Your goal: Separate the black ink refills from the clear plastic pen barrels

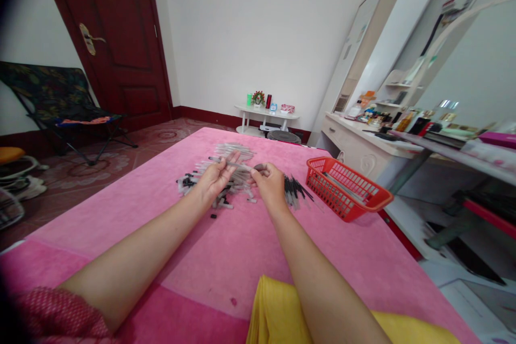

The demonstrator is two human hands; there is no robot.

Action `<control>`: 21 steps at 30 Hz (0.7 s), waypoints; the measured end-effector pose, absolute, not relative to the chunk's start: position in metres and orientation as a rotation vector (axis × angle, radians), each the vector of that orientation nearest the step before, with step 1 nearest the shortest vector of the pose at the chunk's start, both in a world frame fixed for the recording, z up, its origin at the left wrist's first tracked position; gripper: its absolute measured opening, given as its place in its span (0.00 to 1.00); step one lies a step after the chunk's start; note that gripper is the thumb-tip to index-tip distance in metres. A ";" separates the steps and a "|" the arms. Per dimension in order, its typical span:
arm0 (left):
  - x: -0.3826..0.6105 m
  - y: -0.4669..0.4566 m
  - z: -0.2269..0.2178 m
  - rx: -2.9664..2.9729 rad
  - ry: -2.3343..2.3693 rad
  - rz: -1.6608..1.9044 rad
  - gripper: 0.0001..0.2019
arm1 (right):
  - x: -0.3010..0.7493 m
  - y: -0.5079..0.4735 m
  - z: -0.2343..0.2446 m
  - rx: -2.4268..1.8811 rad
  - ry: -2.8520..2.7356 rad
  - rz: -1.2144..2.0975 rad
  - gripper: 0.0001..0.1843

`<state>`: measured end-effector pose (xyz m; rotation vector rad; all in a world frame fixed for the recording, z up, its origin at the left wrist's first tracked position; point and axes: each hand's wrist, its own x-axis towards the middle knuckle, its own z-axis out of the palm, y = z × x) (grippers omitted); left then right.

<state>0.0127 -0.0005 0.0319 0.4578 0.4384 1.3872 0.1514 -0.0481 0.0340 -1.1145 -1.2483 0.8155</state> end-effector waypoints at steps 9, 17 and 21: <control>0.018 -0.004 0.023 0.505 0.558 1.368 0.04 | 0.155 -0.043 0.030 -1.103 -1.387 0.611 0.07; 0.026 -0.009 0.021 0.519 0.547 1.424 0.05 | 0.151 -0.051 0.035 -1.168 -1.268 0.648 0.08; 0.028 -0.010 0.019 0.579 0.508 1.463 0.05 | 0.148 -0.054 0.042 -1.110 -1.144 0.839 0.09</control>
